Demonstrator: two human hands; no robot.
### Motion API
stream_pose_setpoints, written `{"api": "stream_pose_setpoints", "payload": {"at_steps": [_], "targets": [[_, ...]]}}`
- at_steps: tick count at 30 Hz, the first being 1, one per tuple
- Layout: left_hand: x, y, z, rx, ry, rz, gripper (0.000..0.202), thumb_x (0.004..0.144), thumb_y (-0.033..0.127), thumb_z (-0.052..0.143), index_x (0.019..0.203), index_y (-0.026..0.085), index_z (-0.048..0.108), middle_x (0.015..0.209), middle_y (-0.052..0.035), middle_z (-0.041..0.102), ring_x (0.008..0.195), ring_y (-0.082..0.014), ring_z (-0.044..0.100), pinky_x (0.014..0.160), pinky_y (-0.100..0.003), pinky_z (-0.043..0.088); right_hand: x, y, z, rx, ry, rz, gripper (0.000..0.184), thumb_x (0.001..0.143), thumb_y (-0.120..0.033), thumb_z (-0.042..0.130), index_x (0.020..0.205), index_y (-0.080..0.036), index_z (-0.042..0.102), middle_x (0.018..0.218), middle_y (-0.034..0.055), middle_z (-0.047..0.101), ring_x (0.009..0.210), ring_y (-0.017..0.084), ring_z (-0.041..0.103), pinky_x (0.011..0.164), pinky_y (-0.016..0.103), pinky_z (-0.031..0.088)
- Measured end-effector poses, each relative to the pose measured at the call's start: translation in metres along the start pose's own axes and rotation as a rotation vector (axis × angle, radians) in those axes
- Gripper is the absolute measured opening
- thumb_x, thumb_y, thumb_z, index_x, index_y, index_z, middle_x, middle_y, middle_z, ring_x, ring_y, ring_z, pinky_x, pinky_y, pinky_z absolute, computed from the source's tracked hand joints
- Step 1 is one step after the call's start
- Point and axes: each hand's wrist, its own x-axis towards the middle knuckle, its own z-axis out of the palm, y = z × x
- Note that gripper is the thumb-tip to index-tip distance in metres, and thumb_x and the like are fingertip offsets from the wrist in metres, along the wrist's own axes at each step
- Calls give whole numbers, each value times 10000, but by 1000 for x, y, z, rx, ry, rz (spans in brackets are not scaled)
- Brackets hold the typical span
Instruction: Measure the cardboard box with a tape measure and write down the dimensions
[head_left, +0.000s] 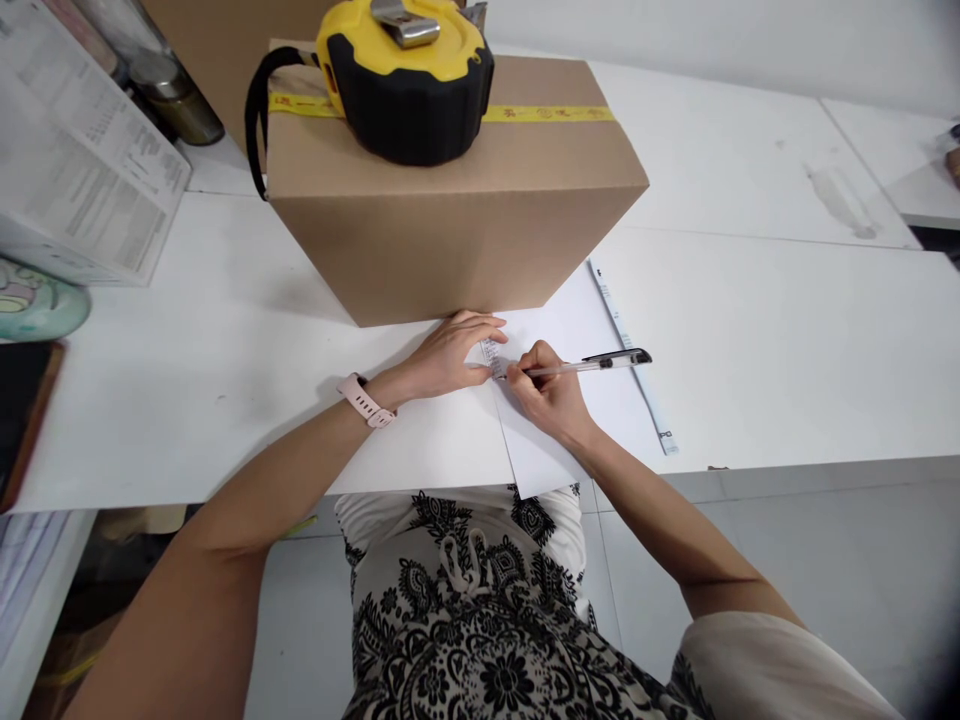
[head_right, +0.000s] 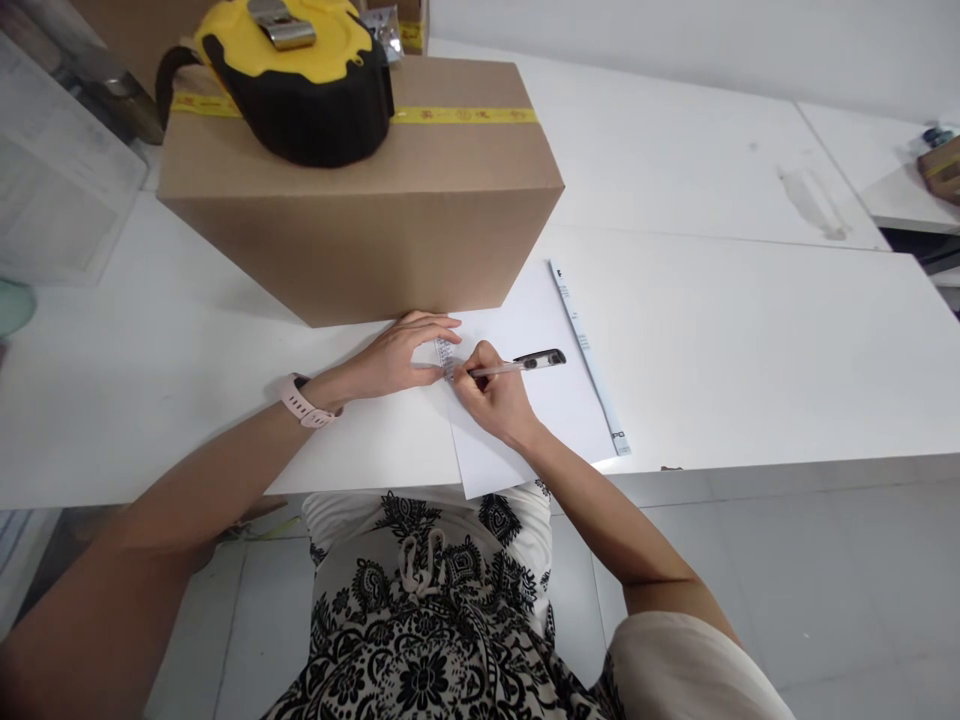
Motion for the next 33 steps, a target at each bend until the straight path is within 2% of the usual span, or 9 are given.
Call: {"api": "stream_pose_setpoints", "payload": {"at_steps": [11, 16, 30, 33], "targets": [[0, 1, -1, 1, -8, -7, 376, 809, 136, 691, 1182, 187, 680, 1465, -113, 625, 1398, -291, 506, 1165, -505, 425, 0, 5, 1, 5, 22, -4, 214, 893, -252, 626, 751, -240, 466, 615, -77, 412, 535, 98, 343, 521, 265, 294], [-1, 0, 0, 0, -2, -2, 371, 810, 139, 697, 1173, 212, 679, 1462, -96, 630, 1397, -285, 508, 1163, -514, 425, 0, 2, 0, -3, 15, 20, 230, 879, -280, 642, 745, -242, 459, 604, -78, 400, 535, 100, 334, 520, 264, 294], [0, 1, 0, -2, -5, -8, 373, 804, 127, 701, 1173, 178, 676, 1466, -122, 623, 1402, -286, 504, 1172, -499, 415, 1, 1, 1, 11, 38, 43, 239, 868, -269, 645, 735, -240, 448, 597, -84, 397, 525, 93, 314, 513, 257, 280], [0, 1, 0, -2, -5, -8, 369, 804, 136, 700, 1167, 200, 677, 1465, -105, 625, 1401, -284, 507, 1167, -504, 421, 1, 2, 0, 10, 30, 45, 244, 864, -273, 654, 731, -241, 451, 594, -83, 396, 522, 93, 314, 509, 257, 279]]}}
